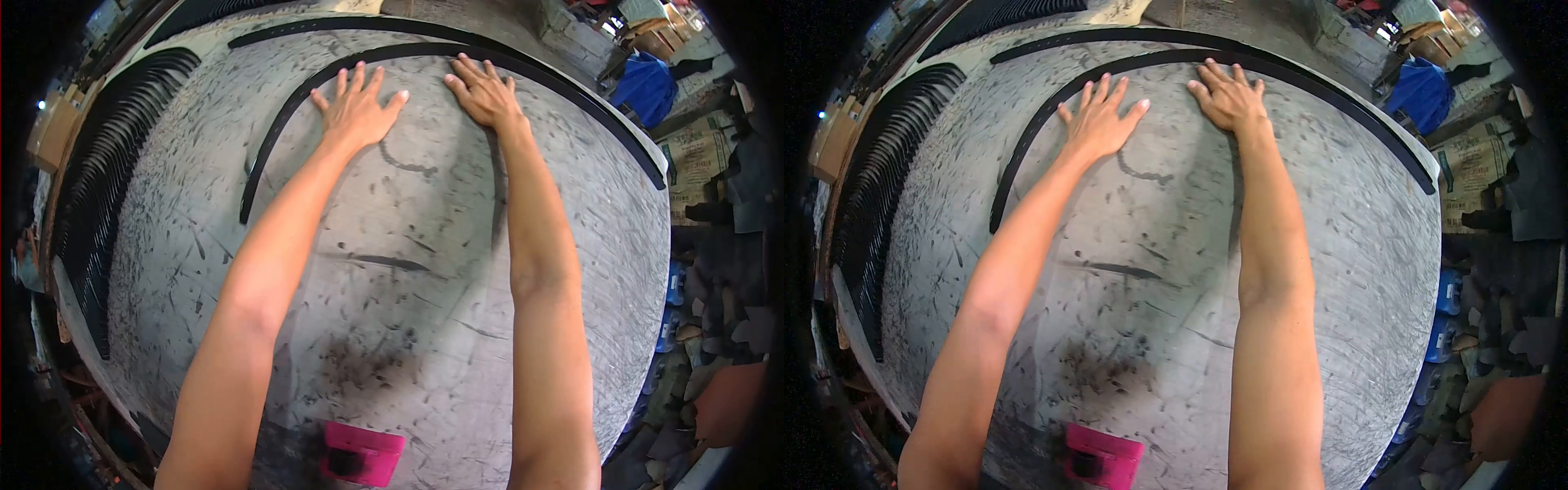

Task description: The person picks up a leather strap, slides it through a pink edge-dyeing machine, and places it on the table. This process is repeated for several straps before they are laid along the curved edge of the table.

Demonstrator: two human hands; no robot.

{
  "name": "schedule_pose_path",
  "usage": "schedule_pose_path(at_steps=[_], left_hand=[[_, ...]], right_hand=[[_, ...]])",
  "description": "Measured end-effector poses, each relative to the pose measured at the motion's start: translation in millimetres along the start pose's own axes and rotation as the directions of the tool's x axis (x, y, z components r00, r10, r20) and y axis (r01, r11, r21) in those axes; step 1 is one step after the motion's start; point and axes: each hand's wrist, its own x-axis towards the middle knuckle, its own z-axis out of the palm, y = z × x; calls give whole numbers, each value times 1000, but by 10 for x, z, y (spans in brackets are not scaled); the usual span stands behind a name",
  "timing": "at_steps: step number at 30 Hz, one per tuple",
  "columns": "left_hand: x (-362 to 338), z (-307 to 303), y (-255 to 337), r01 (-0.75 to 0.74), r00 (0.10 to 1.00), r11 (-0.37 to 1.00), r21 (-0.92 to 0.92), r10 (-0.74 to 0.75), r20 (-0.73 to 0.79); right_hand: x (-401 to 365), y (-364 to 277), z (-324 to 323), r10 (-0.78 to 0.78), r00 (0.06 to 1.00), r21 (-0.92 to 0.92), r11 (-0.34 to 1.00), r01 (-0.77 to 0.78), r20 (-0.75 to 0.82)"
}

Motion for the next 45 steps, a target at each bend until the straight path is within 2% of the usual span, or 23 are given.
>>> schedule_pose_path(at_steps=[6, 11, 14, 16, 18, 22, 23, 25, 29, 31, 32, 36, 38, 41, 45], left_hand=[[568, 131, -318, -132, 991, 991, -1, 132, -34], [918, 182, -630, -169, 985, 985, 21, 169, -34], [1057, 145, -875, -196, 980, 980, 46, 197, -29], [1121, 162, -1071, -148, 988, 987, 62, 150, -29], [1236, 207, -1237, -184, 977, 978, 97, 193, -95], [1327, 134, -1492, -171, 980, 976, 138, 184, -82], [1321, 101, -1561, -163, 981, 976, 145, 176, -77], [1161, -265, -1567, -129, 984, 992, -1, 128, 122], [1244, -248, -2026, -82, 993, 996, 45, 78, 87], [1408, 44, -2365, -31, 990, 991, 130, 48, -130], [1428, 70, -2427, -20, 989, 991, 132, 39, -145], [1487, -61, -2542, 87, 990, 992, 94, -75, -122], [1498, -63, -2472, 178, 981, 973, 146, -163, -109], [1488, -107, -2445, 181, 982, 969, 165, -169, -89], [1406, -338, -2263, 222, 971, 949, 226, -236, 39]], right_hand=[[219, -114, 16, 155, 987, -44, 987, -153, 33], [397, -203, 63, 244, 968, -49, 969, -241, 52], [418, -186, 85, 230, 973, -41, 973, -229, 29], [441, -155, 134, 221, 975, -38, 975, -221, -8], [455, -104, 143, 216, 976, -34, 976, -216, 5], [477, -55, 174, 216, 976, -30, 976, -215, 9], [472, -54, 175, 218, 976, -25, 976, -218, 7], [486, -15, 183, 212, 977, -23, 977, -212, 4], [477, -10, 203, 201, 980, -21, 979, -201, -9], [441, -43, 193, 190, 982, -14, 982, -190, -27], [415, -46, 178, 184, 982, -23, 983, -184, -38], [351, -83, 163, 191, 981, -49, 980, -193, -47], [241, -86, 138, 196, 980, -69, 978, -197, -30], [-91, -89, 64, 177, 984, -65, 982, -179, -34], [-731, -148, -93, 189, 981, -37, 981, -191, -40]])
